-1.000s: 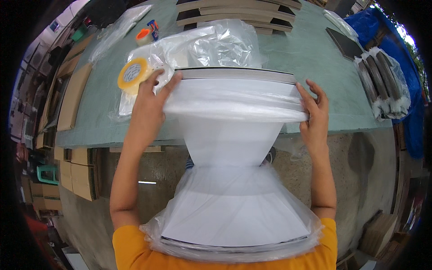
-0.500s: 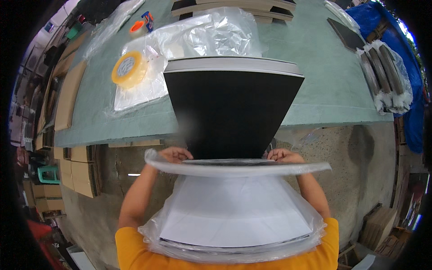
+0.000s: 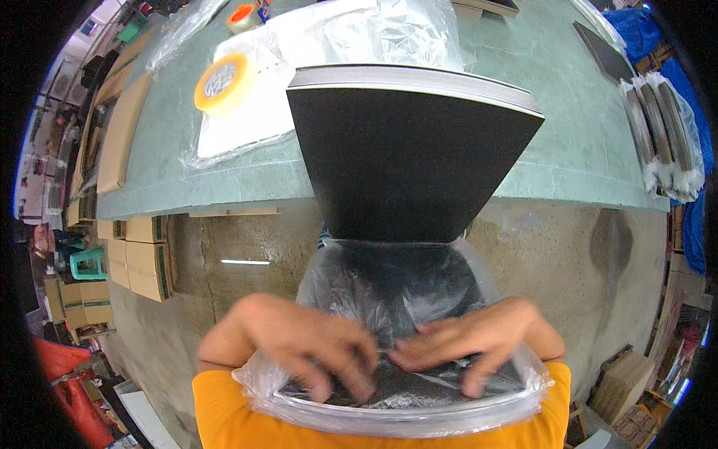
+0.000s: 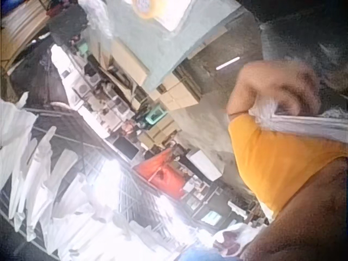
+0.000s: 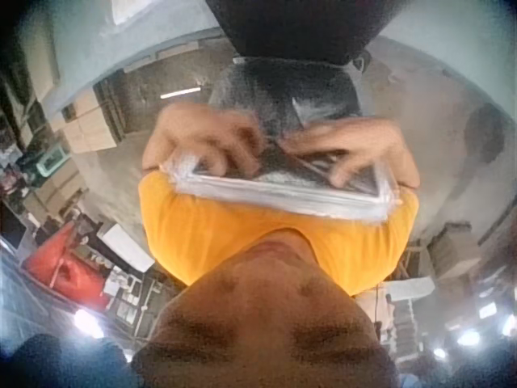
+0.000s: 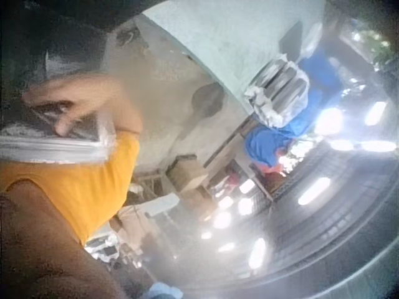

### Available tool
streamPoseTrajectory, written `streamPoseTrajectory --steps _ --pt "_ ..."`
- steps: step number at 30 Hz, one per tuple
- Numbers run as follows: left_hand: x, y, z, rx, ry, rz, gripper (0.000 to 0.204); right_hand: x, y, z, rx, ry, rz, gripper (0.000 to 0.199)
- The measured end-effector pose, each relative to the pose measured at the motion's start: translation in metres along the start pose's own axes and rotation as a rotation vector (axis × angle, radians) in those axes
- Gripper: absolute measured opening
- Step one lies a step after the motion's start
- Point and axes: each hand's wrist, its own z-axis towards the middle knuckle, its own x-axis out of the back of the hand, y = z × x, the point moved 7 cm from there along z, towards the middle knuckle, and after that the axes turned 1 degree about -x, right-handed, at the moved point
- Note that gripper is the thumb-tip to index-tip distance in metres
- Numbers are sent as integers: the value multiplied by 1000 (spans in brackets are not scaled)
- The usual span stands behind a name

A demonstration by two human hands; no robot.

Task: The person places a stack of books inside a plastic bag, tucks the open end of the bag into the books, and checks a roll of tape.

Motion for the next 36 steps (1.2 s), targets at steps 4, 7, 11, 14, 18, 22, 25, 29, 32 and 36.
streamPoseTrajectory --steps 4,7,11,14,18,22,25,29,32,36 --pt "40 -177 -73 552 296 447 38 1 132 -14 -586 193 -86 68" --pt "73 -213 -135 914 442 421 40 6 179 -36 -803 270 -143 69" --pt "145 -41 -111 846 406 624 27 12 203 -51 -869 326 -146 69" --pt "222 94 -112 269 1402 839 17 17 218 -51 -873 351 -155 69" --pt "286 96 -52 63 1263 1539 17 20 221 -47 -869 361 -162 69" --pt "308 30 3 186 681 2087 43 23 213 -49 -850 407 -138 70" --pt "330 19 12 296 570 2238 30 26 214 -50 -833 431 -113 71" --pt "360 54 12 243 891 1926 12 28 216 -53 -840 441 -103 71" --pt "386 100 -29 -49 1476 1452 9 28 218 -52 -813 452 -118 69" --pt "387 93 -52 105 1545 681 15 29 221 -52 -769 508 -148 66"
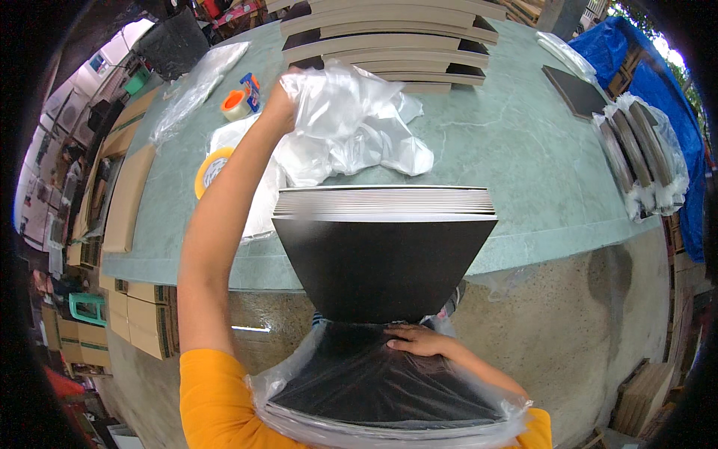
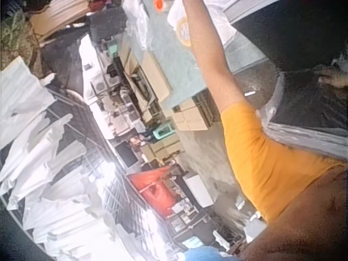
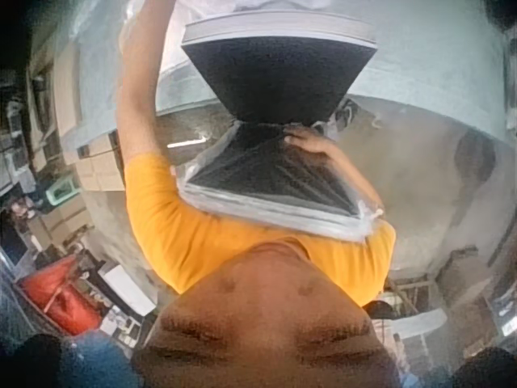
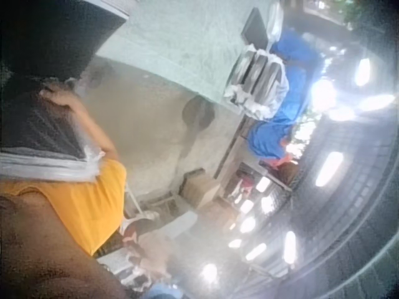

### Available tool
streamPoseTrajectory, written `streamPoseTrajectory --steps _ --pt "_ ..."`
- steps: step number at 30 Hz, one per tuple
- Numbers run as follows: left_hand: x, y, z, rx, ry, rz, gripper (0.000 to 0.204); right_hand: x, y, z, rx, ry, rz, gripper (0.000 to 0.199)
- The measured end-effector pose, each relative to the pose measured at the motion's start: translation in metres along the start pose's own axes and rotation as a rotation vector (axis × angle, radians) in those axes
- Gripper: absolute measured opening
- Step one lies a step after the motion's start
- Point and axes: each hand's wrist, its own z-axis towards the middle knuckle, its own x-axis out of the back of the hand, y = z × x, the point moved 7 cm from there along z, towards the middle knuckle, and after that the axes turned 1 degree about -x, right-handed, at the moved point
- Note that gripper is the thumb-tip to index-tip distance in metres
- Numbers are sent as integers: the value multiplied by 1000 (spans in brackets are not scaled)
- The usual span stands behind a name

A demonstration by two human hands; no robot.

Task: The person places a stack of books inside a plastic bag, tucks the open end of the bag into the books, and checks a roll of tape.

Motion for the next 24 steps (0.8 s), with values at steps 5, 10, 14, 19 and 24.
streamPoseTrajectory --steps 5,10,14,19,24 --pt "35 82 -91 -36 218 -227 23 8 -10 -6 -18 67 -16 61" --pt "-27 94 -248 -146 -295 633 27 49 -20 -24 140 322 64 46" --pt "-65 -37 -339 -136 -730 758 28 111 -136 -84 319 554 312 42" --pt "-75 -41 -338 352 -1059 231 25 87 -149 -63 193 466 -66 35" --pt "-9 -43 -303 710 -297 -481 36 143 -126 -93 539 465 1183 49"
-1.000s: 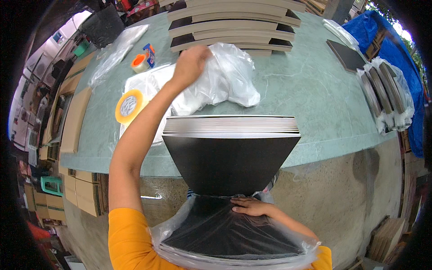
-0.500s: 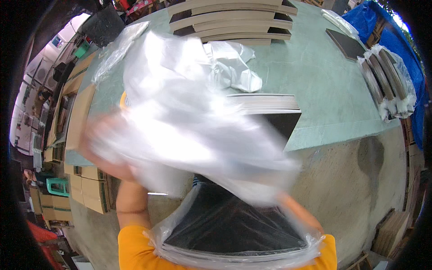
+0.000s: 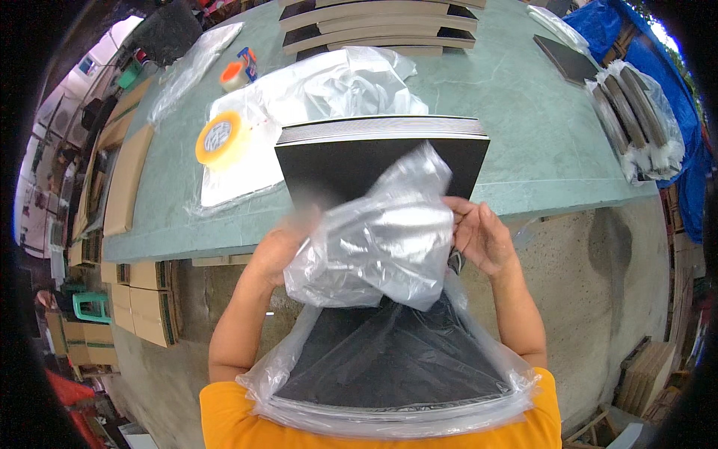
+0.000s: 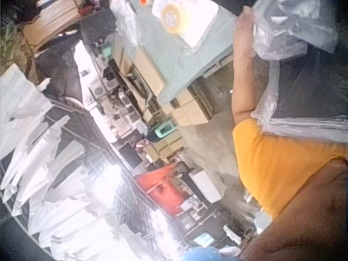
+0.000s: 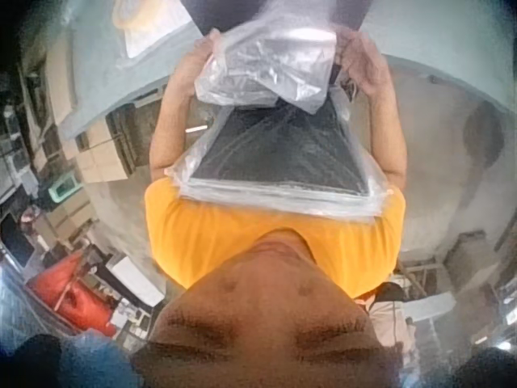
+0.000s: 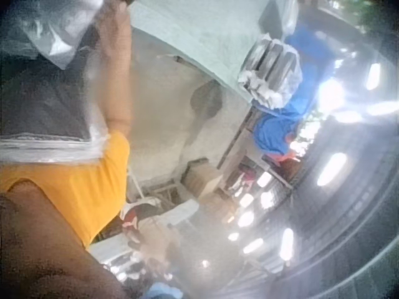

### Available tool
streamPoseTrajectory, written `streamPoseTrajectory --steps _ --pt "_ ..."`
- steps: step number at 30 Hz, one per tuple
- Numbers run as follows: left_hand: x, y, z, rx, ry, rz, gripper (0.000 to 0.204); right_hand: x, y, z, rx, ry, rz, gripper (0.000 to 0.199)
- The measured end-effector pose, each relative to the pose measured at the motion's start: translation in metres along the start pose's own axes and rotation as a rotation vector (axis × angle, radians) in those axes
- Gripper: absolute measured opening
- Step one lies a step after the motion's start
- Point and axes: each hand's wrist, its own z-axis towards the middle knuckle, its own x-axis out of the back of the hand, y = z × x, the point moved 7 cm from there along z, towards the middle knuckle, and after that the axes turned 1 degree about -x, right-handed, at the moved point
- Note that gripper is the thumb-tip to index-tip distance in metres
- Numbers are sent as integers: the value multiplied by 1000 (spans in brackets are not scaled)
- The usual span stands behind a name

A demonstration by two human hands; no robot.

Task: The person places a stack of books inside a plastic bag, tucks the open end of the bag into the books, and checks a roll of tape.

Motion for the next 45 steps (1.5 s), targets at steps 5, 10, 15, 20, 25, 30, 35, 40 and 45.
streamPoseTrajectory --steps 5,10,15,20,25,30,35,40,45 --pt "-4 12 2 -124 26 -97 26 4 17 -6 -59 77 -292 43" --pt "4 49 -13 -512 186 702 24 9 12 -5 -116 141 -556 15" --pt "-74 91 -53 -747 279 880 16 -21 6 -1 -78 86 -396 10" --pt "-107 27 -7 -409 -265 887 28 -17 16 11 -20 -22 -132 16" --pt "98 -32 -9 -26 232 803 20 51 -18 -44 278 136 450 13" --pt "180 51 -94 -769 1090 494 4 54 1 -44 10 78 85 12" --pt "-60 74 -54 -805 166 695 5 -34 30 -2 -95 -120 173 12" --pt "-104 39 -29 -548 -237 816 17 -45 35 4 -92 -149 346 16" --pt "55 64 -28 -404 408 925 19 -11 19 -14 25 -99 402 12"
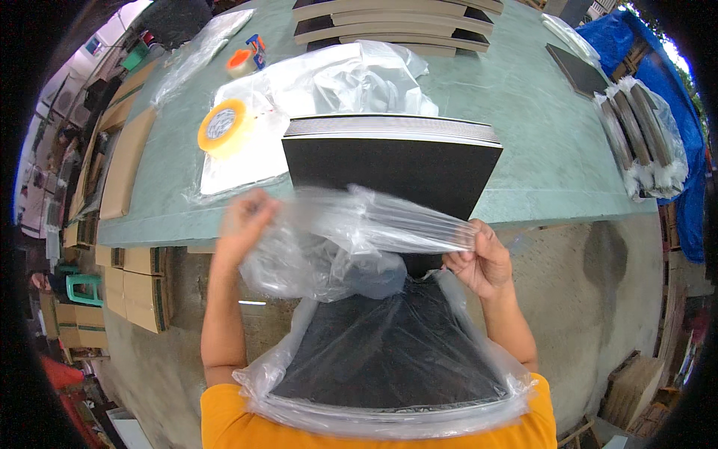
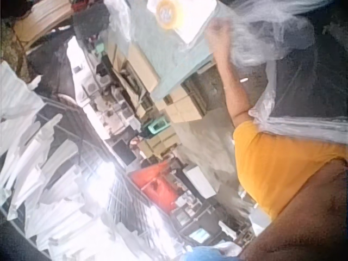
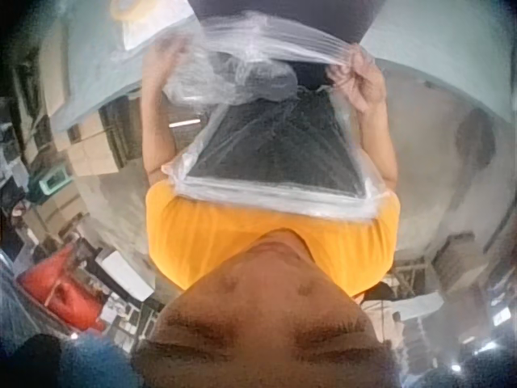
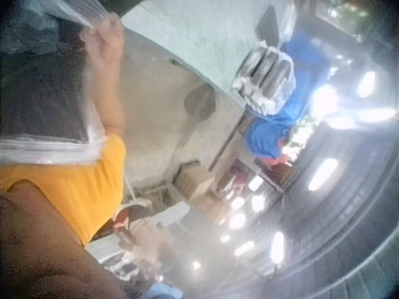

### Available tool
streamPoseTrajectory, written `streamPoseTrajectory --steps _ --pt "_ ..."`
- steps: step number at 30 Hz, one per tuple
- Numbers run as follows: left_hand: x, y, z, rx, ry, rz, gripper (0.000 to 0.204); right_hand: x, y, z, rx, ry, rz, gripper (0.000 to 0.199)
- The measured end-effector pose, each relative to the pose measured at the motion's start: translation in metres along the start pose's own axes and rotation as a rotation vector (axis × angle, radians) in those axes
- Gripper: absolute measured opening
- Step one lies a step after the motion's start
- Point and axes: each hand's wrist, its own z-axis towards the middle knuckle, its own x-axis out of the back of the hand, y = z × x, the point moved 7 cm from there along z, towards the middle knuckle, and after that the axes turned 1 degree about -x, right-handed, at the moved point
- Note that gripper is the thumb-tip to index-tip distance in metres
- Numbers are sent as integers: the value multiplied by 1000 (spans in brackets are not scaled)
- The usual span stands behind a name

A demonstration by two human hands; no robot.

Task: The person places a stack of books inside a plastic bag, tucks the open end of the bag into the books, and checks a roll of tape.

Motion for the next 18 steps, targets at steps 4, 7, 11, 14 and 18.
streamPoseTrajectory --steps 4,7,11,14,18 --pt "39 97 -41 -351 908 68 14 -6 3 8 69 -8 -518 12" --pt "-78 168 -64 -687 -256 -33 38 -70 -20 14 371 -82 -952 23" --pt "-117 124 -56 -345 -612 -472 31 -122 -54 7 709 -44 -1151 36" --pt "-97 132 -45 -225 -601 -662 19 -99 -20 26 376 -286 -1439 34" --pt "-99 108 -31 89 -587 -725 24 -68 3 19 -171 -133 -704 28"
